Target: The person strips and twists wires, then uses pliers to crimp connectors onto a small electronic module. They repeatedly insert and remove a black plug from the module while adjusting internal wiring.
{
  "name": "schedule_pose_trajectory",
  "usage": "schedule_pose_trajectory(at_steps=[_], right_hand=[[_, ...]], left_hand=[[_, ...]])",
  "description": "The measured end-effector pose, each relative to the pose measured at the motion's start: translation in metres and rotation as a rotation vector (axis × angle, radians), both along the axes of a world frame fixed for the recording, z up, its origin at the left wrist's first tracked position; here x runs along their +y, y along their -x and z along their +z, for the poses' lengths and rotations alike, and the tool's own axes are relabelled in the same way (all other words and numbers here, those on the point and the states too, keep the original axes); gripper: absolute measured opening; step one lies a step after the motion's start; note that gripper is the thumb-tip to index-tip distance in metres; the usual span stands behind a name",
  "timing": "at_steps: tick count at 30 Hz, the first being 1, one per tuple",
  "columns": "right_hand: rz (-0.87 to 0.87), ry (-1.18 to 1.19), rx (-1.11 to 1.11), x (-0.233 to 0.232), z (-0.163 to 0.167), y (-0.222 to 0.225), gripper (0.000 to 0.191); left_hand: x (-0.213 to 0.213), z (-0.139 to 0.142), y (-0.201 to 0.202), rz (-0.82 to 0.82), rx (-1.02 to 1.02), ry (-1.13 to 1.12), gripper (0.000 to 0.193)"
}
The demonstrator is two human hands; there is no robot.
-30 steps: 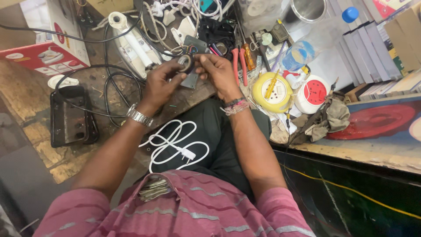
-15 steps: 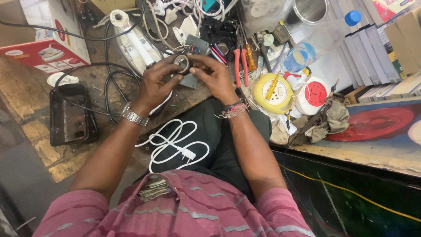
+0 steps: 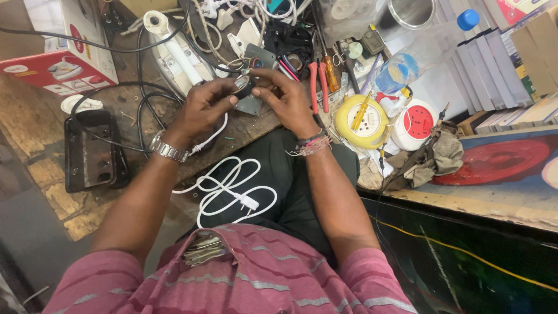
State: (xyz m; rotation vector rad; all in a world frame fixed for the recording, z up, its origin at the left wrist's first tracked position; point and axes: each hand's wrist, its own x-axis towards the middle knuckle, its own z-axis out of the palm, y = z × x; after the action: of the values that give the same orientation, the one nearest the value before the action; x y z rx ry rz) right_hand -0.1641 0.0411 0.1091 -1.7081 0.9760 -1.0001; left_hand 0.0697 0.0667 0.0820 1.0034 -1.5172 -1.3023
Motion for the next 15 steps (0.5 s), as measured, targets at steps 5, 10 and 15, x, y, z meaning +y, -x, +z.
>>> schedule_pose_trajectory(at_steps=[5, 10, 15], right_hand=[[0.010, 0.135, 0.129, 0.001, 0.004, 0.002, 0.024], [0.029, 0.193, 0.216, 0.002, 0.007, 0.002, 0.018], [-0.039, 0.288, 0.230, 0.007, 0.010, -0.007, 0.010]], left_hand=[[-0.009, -0.009, -0.015, -0.079, -0.126, -0.028, 0.023], [-0.016, -0.009, -0.024, -0.134, -0.048, -0.028, 0.023], [-0.016, -0.008, -0.021, -0.101, 0.091, -0.201, 0.024]])
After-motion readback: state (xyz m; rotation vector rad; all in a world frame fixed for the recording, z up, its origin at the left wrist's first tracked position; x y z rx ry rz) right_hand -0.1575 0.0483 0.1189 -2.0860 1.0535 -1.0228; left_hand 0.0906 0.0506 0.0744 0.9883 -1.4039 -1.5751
